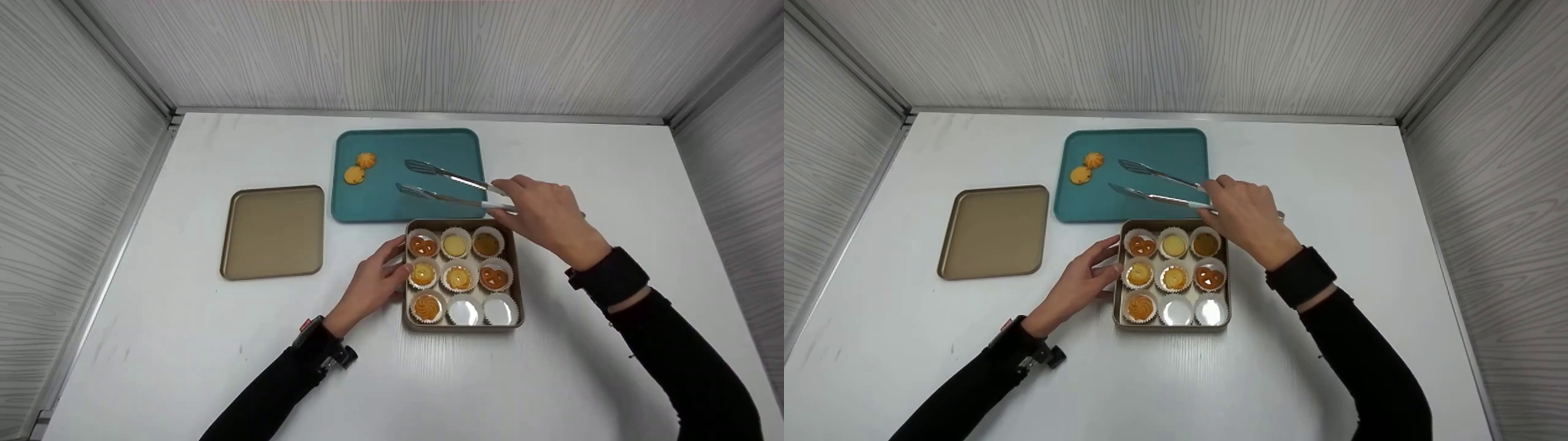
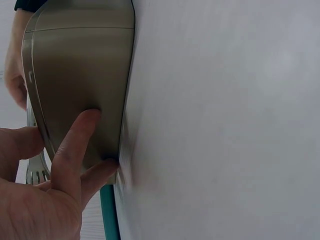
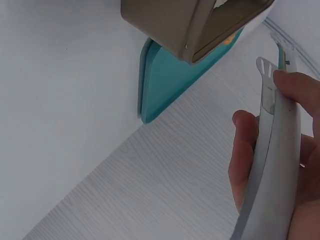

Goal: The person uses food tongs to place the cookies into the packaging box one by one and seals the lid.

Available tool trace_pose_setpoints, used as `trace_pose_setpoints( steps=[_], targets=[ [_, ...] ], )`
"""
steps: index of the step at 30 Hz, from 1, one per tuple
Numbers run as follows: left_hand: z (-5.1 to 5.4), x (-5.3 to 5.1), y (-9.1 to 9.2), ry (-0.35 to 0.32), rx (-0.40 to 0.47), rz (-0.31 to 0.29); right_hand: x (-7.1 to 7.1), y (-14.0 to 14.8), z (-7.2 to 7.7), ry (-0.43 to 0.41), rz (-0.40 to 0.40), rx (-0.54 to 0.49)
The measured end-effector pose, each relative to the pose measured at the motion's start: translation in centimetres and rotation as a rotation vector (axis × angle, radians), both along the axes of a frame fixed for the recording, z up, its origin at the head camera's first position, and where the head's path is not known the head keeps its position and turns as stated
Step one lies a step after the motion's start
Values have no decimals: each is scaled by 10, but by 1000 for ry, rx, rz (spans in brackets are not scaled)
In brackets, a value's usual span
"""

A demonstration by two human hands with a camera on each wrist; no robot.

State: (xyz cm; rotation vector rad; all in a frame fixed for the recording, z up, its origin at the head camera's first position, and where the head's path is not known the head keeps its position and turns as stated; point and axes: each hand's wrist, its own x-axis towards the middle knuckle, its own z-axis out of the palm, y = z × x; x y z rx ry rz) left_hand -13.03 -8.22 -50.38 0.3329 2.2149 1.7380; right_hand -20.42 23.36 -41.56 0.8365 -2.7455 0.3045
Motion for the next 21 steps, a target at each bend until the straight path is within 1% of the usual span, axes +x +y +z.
trace_pose_setpoints(
  steps=[2,4,10,16,21],
  targets=[
    [0,0,0,-2,-8,4,-8,-8,0,18,-11,26],
    [0,1,0,-9,-4,6,-15,-17,1,14,-23,31],
    [1,1,1,-3,12,5,-31,-39,1,4,-35,-14],
    [0,1,1,-10,30,12,-44,-59,1,-50,-67,-28],
    [0,2,1,1,13,14,-51,-75,0,-81,-58,-18]
  ],
)
